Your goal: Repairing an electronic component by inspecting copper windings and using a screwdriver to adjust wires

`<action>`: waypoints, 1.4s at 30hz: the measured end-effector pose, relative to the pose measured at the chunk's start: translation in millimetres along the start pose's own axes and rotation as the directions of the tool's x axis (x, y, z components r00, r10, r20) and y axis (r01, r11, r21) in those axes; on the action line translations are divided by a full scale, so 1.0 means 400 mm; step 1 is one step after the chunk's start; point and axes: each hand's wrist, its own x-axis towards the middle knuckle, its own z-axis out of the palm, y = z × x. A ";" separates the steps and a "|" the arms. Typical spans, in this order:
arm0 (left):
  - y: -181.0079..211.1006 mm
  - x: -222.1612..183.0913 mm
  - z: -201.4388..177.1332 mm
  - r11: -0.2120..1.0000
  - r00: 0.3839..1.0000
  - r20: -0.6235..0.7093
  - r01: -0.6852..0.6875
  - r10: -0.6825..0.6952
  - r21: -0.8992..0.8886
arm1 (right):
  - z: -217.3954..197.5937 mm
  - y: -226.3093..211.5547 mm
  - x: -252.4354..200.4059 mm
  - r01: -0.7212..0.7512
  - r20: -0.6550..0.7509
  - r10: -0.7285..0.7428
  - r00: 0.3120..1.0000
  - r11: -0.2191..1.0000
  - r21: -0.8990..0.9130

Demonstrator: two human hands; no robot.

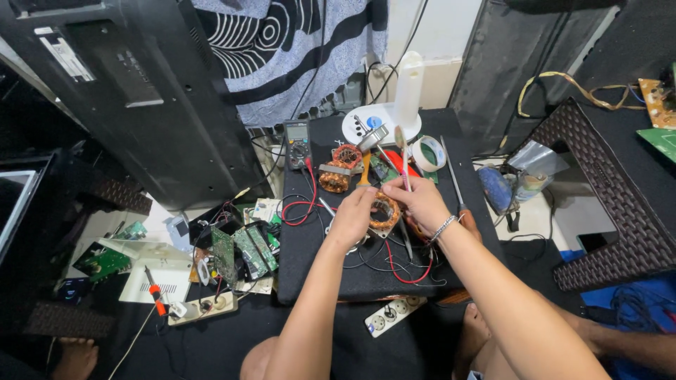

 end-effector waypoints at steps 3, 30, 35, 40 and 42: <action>-0.006 0.000 0.003 0.998 0.999 -0.036 -0.036 0.034 -0.058 | -0.011 0.006 0.017 0.079 0.002 -0.080 0.997 0.987 -0.137; -0.012 0.005 0.015 0.997 0.968 -0.250 0.016 0.002 0.070 | 0.004 0.045 0.013 0.532 0.102 -0.568 0.817 0.672 -0.515; -0.023 0.012 0.020 0.998 0.945 -0.322 0.041 -0.054 -0.046 | 0.036 -0.040 -0.044 0.225 -0.053 -0.291 0.955 0.832 -0.508; 0.015 -0.014 0.020 0.946 0.922 -0.370 -0.011 -0.117 -0.325 | 0.038 0.056 -0.013 -0.133 -0.059 0.127 0.990 0.984 -0.114; 0.056 -0.042 0.016 0.927 0.940 -0.309 0.020 -0.145 -0.374 | 0.035 0.070 0.007 -0.137 -0.137 0.132 0.982 0.990 -0.025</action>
